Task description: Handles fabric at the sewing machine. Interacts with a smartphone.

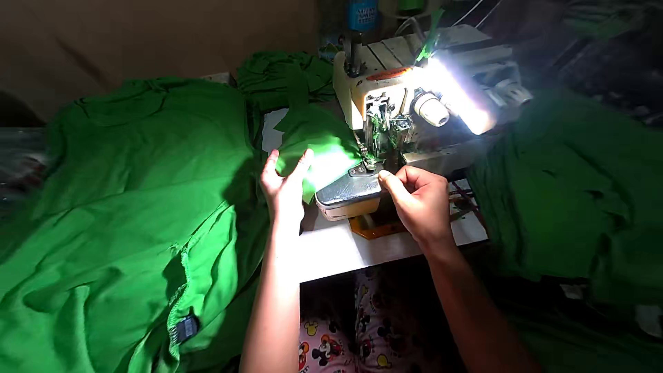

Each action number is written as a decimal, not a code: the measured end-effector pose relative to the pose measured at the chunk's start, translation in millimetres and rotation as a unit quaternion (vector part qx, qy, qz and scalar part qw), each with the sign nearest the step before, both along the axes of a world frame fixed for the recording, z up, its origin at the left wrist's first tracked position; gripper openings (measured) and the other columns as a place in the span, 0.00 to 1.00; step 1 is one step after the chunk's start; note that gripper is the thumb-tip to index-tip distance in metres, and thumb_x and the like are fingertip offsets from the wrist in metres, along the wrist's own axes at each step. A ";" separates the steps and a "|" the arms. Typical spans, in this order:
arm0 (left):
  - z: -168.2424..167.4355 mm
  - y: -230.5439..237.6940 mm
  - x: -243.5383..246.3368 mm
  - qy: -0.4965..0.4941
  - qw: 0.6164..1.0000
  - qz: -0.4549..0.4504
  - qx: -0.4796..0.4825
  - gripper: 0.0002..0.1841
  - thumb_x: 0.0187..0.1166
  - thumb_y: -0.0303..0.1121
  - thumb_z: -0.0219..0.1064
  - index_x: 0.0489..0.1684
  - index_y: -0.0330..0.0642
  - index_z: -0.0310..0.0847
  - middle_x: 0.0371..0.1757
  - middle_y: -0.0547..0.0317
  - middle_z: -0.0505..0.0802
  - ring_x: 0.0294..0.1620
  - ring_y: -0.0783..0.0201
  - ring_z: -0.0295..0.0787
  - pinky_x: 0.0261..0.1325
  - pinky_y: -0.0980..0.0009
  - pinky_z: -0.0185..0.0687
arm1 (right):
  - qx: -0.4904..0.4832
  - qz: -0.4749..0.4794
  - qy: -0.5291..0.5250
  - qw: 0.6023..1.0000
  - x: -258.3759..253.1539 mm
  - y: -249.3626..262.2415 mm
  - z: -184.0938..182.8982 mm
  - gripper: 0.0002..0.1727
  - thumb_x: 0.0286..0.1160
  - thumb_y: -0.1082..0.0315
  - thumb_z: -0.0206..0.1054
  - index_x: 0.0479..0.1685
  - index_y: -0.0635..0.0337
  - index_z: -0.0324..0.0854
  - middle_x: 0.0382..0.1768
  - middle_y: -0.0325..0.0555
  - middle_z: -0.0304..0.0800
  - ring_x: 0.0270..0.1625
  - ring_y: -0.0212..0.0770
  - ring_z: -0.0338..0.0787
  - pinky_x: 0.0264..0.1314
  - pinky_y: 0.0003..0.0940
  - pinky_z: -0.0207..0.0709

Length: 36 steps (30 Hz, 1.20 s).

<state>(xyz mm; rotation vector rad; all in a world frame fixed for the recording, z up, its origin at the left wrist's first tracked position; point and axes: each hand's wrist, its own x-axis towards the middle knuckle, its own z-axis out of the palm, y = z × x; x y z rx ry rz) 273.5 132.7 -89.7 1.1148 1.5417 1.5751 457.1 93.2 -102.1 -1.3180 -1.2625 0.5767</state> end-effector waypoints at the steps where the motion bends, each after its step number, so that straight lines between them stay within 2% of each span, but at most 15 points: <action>1: -2.2 -5.5 1.5 -0.020 0.999 0.013 0.023 0.41 0.71 0.38 0.79 0.84 0.35 0.63 0.75 0.47 0.81 0.71 0.64 0.81 0.71 0.64 0.79 | -0.001 0.000 0.005 1.000 -0.2 -4.2 1.3 0.22 0.73 0.68 0.70 0.10 0.49 0.68 0.09 0.27 0.64 0.12 0.20 0.64 0.16 0.18 0.57; 7: -54.5 -102.4 35.6 -0.027 0.976 0.127 0.174 0.46 0.70 0.23 0.72 0.89 0.23 0.44 0.81 0.37 0.71 0.74 0.66 0.78 0.71 0.72 0.80 | -0.046 0.096 0.066 0.992 -22.5 -37.4 -8.2 0.18 0.79 0.62 0.68 0.17 0.55 0.79 0.15 0.28 0.77 0.19 0.17 0.78 0.24 0.16 0.74; 10: -76.8 -160.2 80.4 -0.010 0.989 0.036 0.142 0.49 0.65 0.18 0.72 0.86 0.15 0.41 0.80 0.32 0.72 0.73 0.73 0.79 0.72 0.78 0.76 | -0.010 0.103 0.053 0.993 -24.2 -40.3 -18.7 0.12 0.79 0.63 0.67 0.33 0.61 0.89 0.25 0.32 0.88 0.28 0.15 0.83 0.34 0.13 0.77; 13: -72.8 -180.0 87.2 -0.052 0.991 -0.107 0.057 0.46 0.70 0.17 0.72 0.88 0.19 0.43 0.68 0.37 0.85 0.42 0.72 0.94 0.46 0.75 0.93 | -0.015 0.007 -0.056 0.998 10.7 -32.1 -24.6 0.15 0.81 0.65 0.63 0.37 0.68 0.89 0.27 0.47 0.89 0.30 0.33 0.86 0.38 0.34 0.80; 16: -33.2 -159.2 32.9 0.251 0.959 -0.031 0.130 0.26 0.78 0.31 0.67 0.70 0.18 0.72 0.48 0.47 0.95 0.26 0.75 0.88 0.31 0.78 0.87 | -0.057 -0.033 -0.107 0.992 41.5 -23.9 -15.2 0.16 0.83 0.64 0.65 0.42 0.72 0.90 0.33 0.61 0.91 0.37 0.50 0.89 0.48 0.53 0.79; 18: 9.2 -126.0 -17.8 0.437 0.889 0.110 0.081 0.19 0.79 0.35 0.67 0.58 0.26 0.84 0.43 0.41 0.94 0.36 0.55 0.92 0.40 0.59 0.88 | -0.064 0.009 -0.102 0.993 42.8 -33.2 -3.3 0.14 0.82 0.65 0.67 0.39 0.69 0.91 0.30 0.54 0.90 0.33 0.41 0.87 0.44 0.45 0.81; 20: 38.0 -88.1 -66.3 0.524 0.842 0.079 -0.104 0.25 0.87 0.40 0.60 0.74 0.29 0.74 0.64 0.25 0.86 0.68 0.28 0.81 0.68 0.31 0.72 | -0.047 0.081 -0.104 0.990 39.0 -44.1 8.5 0.13 0.82 0.67 0.67 0.36 0.68 0.91 0.28 0.51 0.90 0.30 0.37 0.86 0.40 0.40 0.82; 21: 38.2 -67.9 -89.0 0.567 0.803 0.035 -0.181 0.28 0.89 0.43 0.58 0.78 0.28 0.70 0.69 0.21 0.81 0.75 0.22 0.73 0.70 0.25 0.65 | -0.018 0.102 -0.119 0.987 37.0 -47.3 12.7 0.12 0.82 0.66 0.67 0.36 0.66 0.92 0.27 0.48 0.90 0.29 0.35 0.85 0.37 0.37 0.81; 22: 32.5 -50.2 -106.2 0.599 0.767 -0.003 -0.227 0.26 0.88 0.42 0.61 0.75 0.28 0.73 0.69 0.21 0.82 0.75 0.20 0.72 0.69 0.23 0.65 | 0.008 0.111 -0.142 0.984 35.4 -51.1 18.0 0.11 0.81 0.65 0.68 0.43 0.64 0.92 0.31 0.48 0.91 0.32 0.37 0.87 0.38 0.38 0.81; 24: 23.0 -34.8 -122.3 0.637 0.744 -0.050 -0.195 0.15 0.84 0.36 0.66 0.57 0.31 0.85 0.59 0.26 0.88 0.67 0.23 0.79 0.63 0.23 0.70 | 0.034 0.120 -0.223 0.967 32.3 -63.0 33.5 0.26 0.81 0.62 0.69 0.75 0.65 0.79 0.58 0.57 0.91 0.60 0.51 0.90 0.65 0.48 0.82; 26: 27.5 -38.1 -115.1 0.643 0.751 -0.067 -0.135 0.09 0.82 0.28 0.67 0.47 0.30 0.87 0.52 0.27 0.89 0.61 0.24 0.83 0.57 0.24 0.73 | 0.081 0.129 -0.255 0.955 21.3 -77.4 38.8 0.28 0.78 0.63 0.71 0.75 0.66 0.77 0.63 0.60 0.87 0.65 0.55 0.87 0.68 0.48 0.81; 29: 50.2 -53.1 -88.0 0.572 0.803 -0.107 -0.128 0.12 0.86 0.30 0.63 0.56 0.27 0.79 0.47 0.29 0.88 0.46 0.33 0.88 0.44 0.33 0.80 | 0.032 0.274 -0.198 0.941 -14.9 -104.9 18.9 0.16 0.78 0.61 0.71 0.49 0.69 0.87 0.41 0.55 0.90 0.45 0.48 0.91 0.50 0.45 0.86; 31: 80.0 -82.3 -42.7 0.428 0.876 -0.176 -0.134 0.09 0.90 0.34 0.56 0.54 0.40 0.77 0.34 0.59 0.83 0.29 0.70 0.80 0.29 0.72 0.79 | -0.014 0.397 -0.139 0.907 -53.5 -115.7 0.1 0.30 0.77 0.53 0.72 0.61 0.77 0.81 0.53 0.65 0.90 0.60 0.55 0.90 0.67 0.51 0.79; 32: 98.0 -104.6 -10.4 0.341 0.910 -0.191 -0.138 0.10 0.93 0.38 0.52 0.54 0.44 0.76 0.32 0.67 0.81 0.26 0.79 0.77 0.28 0.81 0.74 | -0.017 0.443 -0.080 0.893 -76.3 -118.7 -6.2 0.39 0.75 0.53 0.74 0.73 0.80 0.73 0.66 0.70 0.84 0.73 0.57 0.83 0.81 0.50 0.70; 36: 148.9 -136.7 48.1 0.178 0.958 -0.219 -0.053 0.08 0.92 0.38 0.51 0.46 0.54 0.76 0.28 0.79 0.83 0.26 0.84 0.81 0.31 0.82 0.82 | -0.051 0.441 0.242 0.863 -154.1 -151.7 16.4 0.20 0.75 0.72 0.73 0.59 0.80 0.81 0.51 0.63 0.91 0.56 0.39 0.90 0.65 0.32 0.81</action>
